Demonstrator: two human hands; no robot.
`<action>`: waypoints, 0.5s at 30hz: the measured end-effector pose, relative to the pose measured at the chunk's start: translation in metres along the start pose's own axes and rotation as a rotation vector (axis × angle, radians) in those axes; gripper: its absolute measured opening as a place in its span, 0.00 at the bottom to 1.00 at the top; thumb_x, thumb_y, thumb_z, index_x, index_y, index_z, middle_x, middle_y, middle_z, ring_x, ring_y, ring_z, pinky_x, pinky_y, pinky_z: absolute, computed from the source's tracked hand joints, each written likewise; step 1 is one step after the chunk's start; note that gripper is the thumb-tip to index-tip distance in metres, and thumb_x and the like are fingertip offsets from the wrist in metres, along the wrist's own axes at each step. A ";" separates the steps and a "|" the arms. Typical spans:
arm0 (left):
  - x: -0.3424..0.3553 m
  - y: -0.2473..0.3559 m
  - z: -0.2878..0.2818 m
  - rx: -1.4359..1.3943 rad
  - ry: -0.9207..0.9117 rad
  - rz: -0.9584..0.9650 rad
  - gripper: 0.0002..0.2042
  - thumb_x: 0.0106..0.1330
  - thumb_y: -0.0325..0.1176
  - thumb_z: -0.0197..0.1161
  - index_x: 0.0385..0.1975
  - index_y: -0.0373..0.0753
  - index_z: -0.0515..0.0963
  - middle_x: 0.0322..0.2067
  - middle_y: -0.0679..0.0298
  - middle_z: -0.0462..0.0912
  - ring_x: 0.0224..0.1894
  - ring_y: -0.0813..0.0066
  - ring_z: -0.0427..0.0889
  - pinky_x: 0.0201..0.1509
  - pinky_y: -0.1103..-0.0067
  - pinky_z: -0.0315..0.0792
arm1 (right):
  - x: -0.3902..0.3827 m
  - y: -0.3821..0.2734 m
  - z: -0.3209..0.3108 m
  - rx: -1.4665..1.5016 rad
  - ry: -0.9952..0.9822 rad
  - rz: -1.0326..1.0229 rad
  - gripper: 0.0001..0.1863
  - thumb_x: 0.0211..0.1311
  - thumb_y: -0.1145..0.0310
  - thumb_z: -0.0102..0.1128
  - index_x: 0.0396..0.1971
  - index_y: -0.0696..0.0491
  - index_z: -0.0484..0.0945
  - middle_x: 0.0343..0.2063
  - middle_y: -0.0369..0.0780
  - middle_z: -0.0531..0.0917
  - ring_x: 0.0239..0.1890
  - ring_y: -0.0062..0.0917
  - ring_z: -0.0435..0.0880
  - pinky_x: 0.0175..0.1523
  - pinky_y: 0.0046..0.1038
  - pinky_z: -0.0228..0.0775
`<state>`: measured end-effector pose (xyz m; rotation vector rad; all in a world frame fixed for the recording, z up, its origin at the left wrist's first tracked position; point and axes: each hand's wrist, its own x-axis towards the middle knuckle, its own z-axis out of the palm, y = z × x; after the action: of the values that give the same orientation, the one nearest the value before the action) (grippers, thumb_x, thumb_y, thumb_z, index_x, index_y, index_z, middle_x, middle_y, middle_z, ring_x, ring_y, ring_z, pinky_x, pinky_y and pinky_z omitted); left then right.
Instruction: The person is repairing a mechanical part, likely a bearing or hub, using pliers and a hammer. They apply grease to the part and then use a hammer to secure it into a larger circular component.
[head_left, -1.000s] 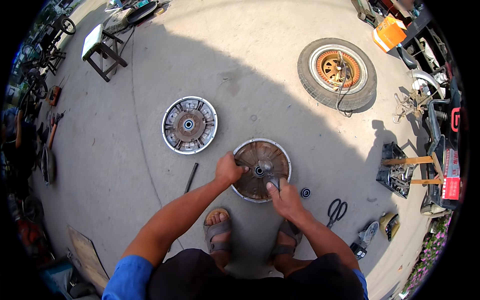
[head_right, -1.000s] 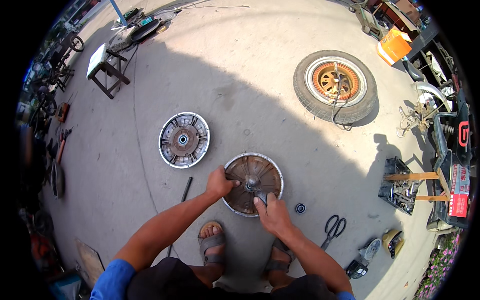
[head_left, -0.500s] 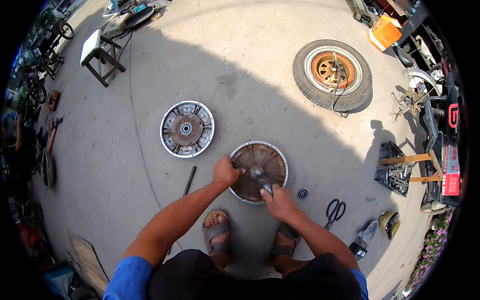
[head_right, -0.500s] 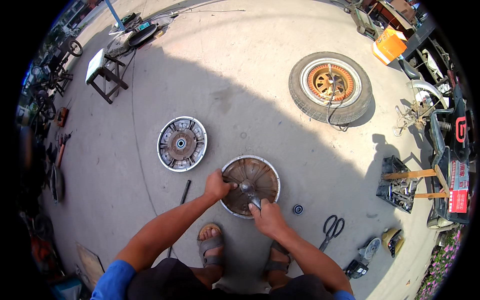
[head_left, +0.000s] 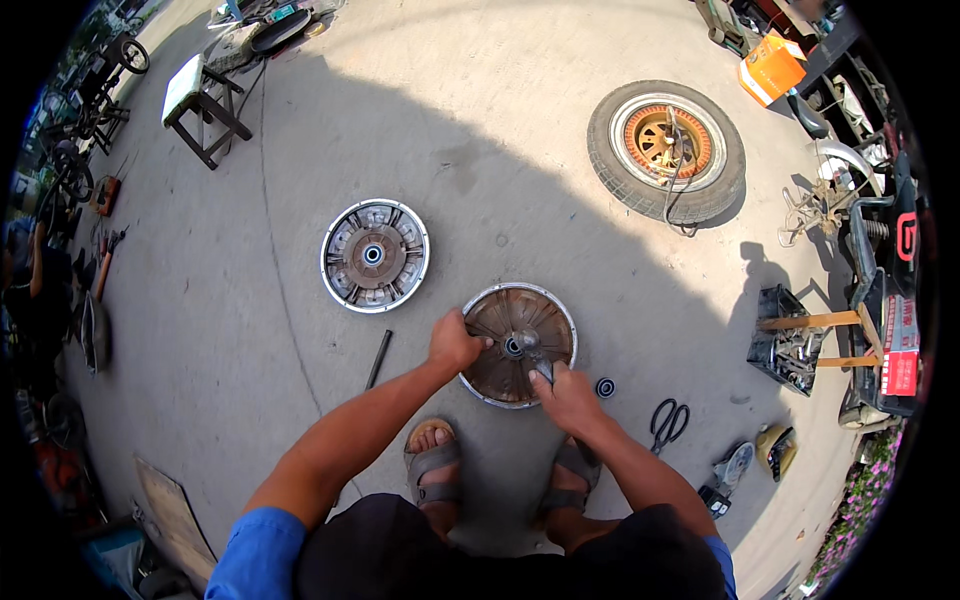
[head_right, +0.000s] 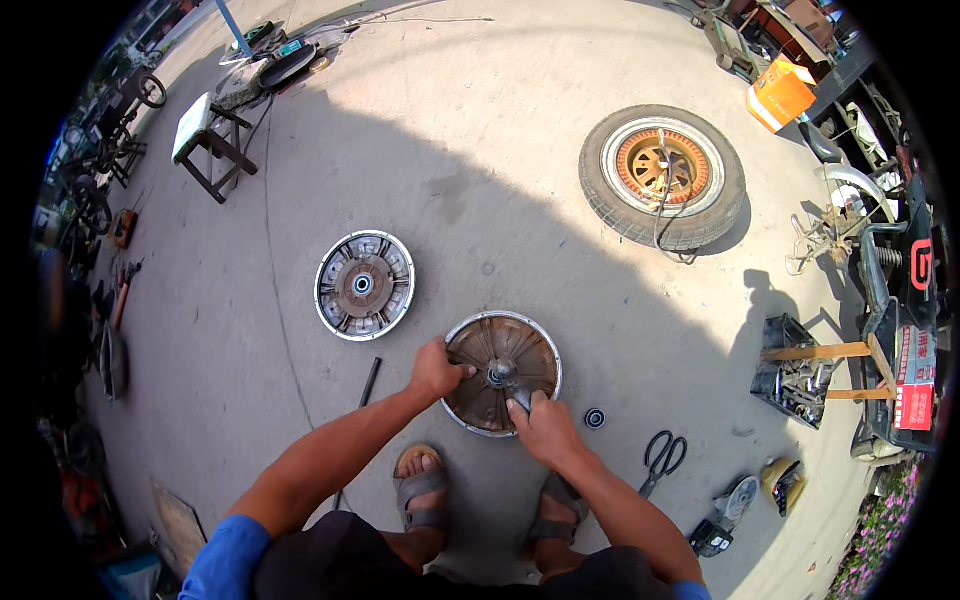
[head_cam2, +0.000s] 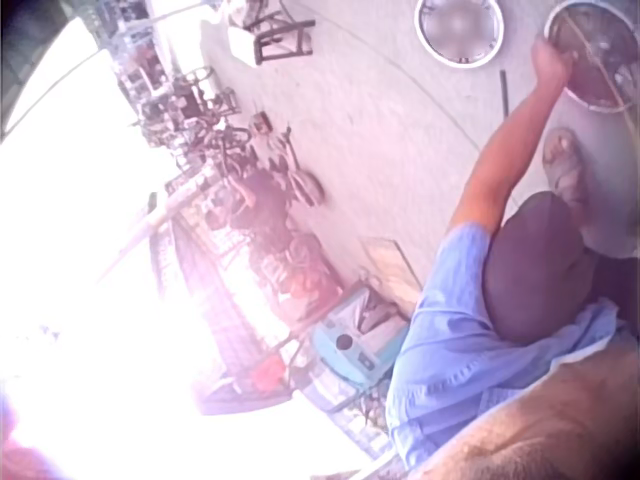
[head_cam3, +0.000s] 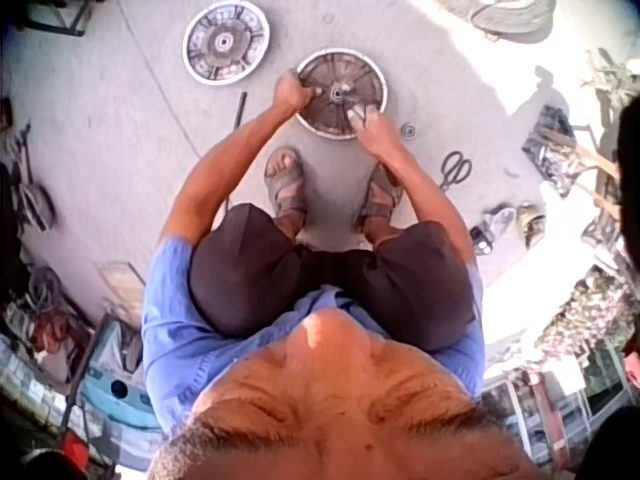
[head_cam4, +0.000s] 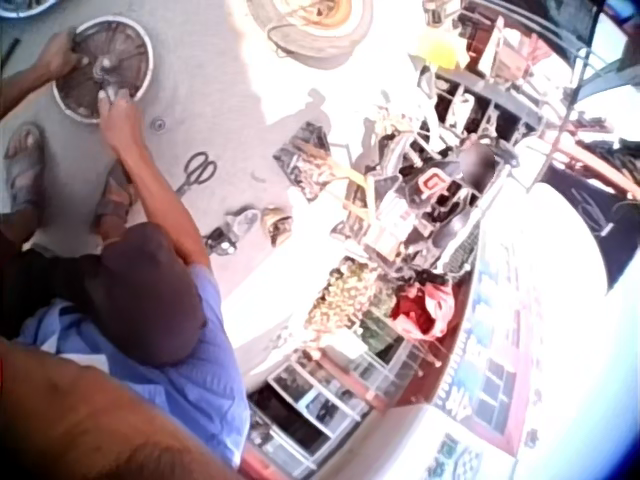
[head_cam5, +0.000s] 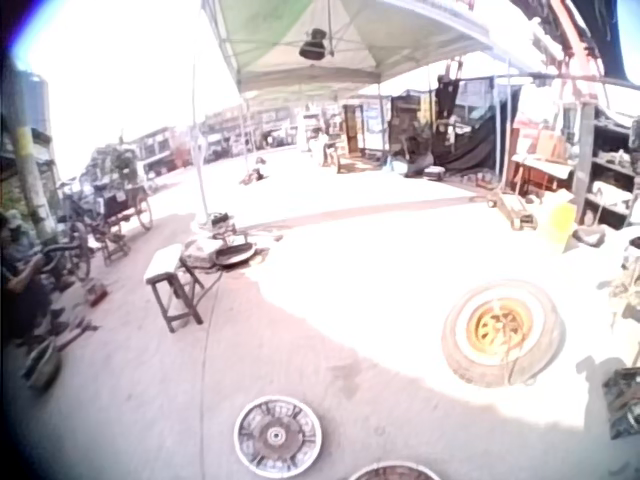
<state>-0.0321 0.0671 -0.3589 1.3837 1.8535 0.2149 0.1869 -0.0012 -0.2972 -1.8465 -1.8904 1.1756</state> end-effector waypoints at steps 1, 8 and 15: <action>-0.001 -0.001 0.001 -0.003 0.007 0.003 0.25 0.45 0.39 0.80 0.38 0.30 0.77 0.39 0.43 0.83 0.46 0.46 0.83 0.49 0.61 0.76 | 0.000 -0.004 0.000 -0.034 -0.044 -0.008 0.25 0.69 0.54 0.55 0.28 0.66 0.72 0.20 0.62 0.78 0.26 0.60 0.79 0.31 0.52 0.69; 0.000 -0.005 0.003 -0.013 0.007 0.011 0.26 0.45 0.39 0.80 0.39 0.29 0.77 0.38 0.45 0.84 0.44 0.46 0.83 0.49 0.61 0.76 | -0.009 -0.022 0.000 -0.041 -0.012 -0.023 0.25 0.69 0.55 0.56 0.28 0.67 0.72 0.21 0.63 0.78 0.27 0.60 0.79 0.32 0.52 0.69; -0.002 -0.005 0.004 -0.019 0.020 0.006 0.26 0.45 0.40 0.80 0.39 0.30 0.77 0.39 0.45 0.84 0.46 0.47 0.83 0.50 0.62 0.76 | -0.027 -0.018 -0.002 0.053 -0.005 0.017 0.25 0.68 0.55 0.56 0.28 0.67 0.72 0.21 0.63 0.78 0.27 0.60 0.79 0.33 0.52 0.69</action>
<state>-0.0332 0.0627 -0.3633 1.3788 1.8600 0.2493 0.1795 -0.0231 -0.2747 -1.8371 -1.8312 1.2254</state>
